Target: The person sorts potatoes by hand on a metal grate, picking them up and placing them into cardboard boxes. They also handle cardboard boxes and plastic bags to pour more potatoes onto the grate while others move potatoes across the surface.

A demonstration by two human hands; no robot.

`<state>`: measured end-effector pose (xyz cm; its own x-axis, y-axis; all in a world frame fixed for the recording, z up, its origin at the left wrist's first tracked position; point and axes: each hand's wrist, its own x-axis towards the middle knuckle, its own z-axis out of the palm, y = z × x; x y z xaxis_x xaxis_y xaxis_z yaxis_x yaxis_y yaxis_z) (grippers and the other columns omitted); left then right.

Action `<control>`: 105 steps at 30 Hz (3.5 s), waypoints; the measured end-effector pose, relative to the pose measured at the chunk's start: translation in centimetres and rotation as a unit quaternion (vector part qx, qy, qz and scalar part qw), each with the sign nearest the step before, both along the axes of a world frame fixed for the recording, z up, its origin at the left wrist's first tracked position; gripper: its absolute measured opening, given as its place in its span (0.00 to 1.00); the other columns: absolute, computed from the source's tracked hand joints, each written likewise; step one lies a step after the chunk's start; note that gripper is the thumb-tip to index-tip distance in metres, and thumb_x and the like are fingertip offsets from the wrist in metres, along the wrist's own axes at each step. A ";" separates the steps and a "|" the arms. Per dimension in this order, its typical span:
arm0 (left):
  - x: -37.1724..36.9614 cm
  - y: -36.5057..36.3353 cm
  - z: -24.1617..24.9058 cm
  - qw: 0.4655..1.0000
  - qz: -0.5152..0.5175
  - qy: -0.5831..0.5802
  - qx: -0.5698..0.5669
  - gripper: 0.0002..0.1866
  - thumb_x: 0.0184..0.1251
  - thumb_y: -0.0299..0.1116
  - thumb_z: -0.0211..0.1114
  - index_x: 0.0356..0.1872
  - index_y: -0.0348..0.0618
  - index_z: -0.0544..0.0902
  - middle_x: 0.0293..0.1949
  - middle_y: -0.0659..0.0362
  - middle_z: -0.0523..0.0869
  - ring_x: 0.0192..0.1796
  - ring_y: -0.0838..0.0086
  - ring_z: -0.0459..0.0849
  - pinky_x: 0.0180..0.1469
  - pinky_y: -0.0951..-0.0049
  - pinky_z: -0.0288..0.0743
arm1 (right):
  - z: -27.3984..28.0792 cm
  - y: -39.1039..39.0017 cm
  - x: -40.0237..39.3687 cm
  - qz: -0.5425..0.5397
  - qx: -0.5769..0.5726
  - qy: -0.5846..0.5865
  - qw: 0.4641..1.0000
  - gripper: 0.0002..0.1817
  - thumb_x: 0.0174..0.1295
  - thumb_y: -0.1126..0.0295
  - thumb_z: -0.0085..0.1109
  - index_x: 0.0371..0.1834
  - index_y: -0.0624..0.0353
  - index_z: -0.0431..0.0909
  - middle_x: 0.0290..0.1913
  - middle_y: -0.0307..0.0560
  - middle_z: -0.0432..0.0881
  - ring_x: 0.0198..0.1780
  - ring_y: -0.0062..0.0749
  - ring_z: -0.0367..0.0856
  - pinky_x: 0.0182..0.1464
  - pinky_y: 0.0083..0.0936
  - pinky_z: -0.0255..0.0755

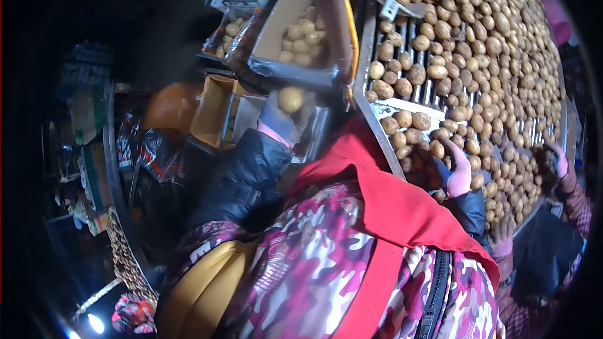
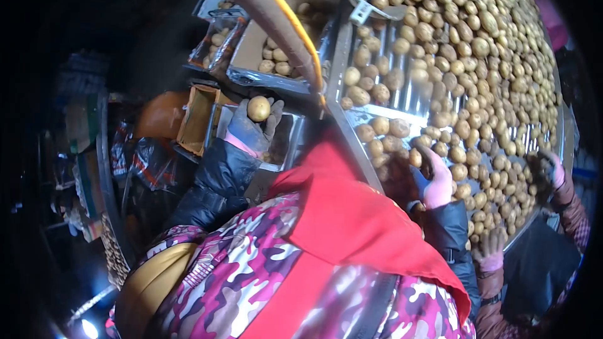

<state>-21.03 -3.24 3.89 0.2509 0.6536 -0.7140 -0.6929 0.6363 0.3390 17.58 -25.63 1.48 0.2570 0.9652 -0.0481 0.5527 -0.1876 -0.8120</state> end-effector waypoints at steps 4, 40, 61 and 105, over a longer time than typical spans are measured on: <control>-8.6 2.2 -2.3 0.968 0.101 0.090 0.212 0.30 0.81 0.58 0.58 0.58 0.36 0.80 0.53 0.47 0.88 0.55 0.63 0.88 0.49 0.67 0.91 | -0.5 0.2 0.4 0.024 -0.004 -0.029 0.999 0.29 0.64 0.78 0.70 0.71 0.63 0.80 0.65 0.55 0.87 0.68 0.42 0.85 0.72 0.34 0.75; -5.0 20.1 5.4 0.851 -0.119 0.358 0.364 0.28 0.86 0.51 0.53 0.67 0.35 0.78 0.53 0.53 0.90 0.52 0.64 0.89 0.57 0.60 0.84 | -0.5 0.6 0.3 -0.079 0.016 0.112 0.990 0.12 0.74 0.71 0.65 0.55 0.64 0.87 0.47 0.50 0.91 0.52 0.32 0.89 0.57 0.30 0.80; 19.9 4.0 -5.1 0.153 -0.391 0.524 0.741 0.35 0.63 0.45 0.76 0.70 0.44 0.78 0.72 0.45 0.75 0.74 0.44 0.72 0.75 0.43 0.65 | -2.9 -4.1 13.9 -0.166 -0.148 -0.348 0.911 0.40 0.63 0.45 0.67 0.79 0.42 0.70 0.76 0.50 0.74 0.80 0.54 0.66 0.81 0.68 0.52; 20.2 3.8 -4.9 0.147 -0.440 0.560 0.687 0.36 0.61 0.48 0.76 0.70 0.48 0.78 0.73 0.47 0.74 0.77 0.48 0.69 0.77 0.45 0.62 | 3.4 14.6 15.0 -0.086 -0.017 -0.392 0.916 0.23 0.60 0.64 0.64 0.61 0.52 0.83 0.59 0.51 0.84 0.66 0.50 0.79 0.72 0.51 0.66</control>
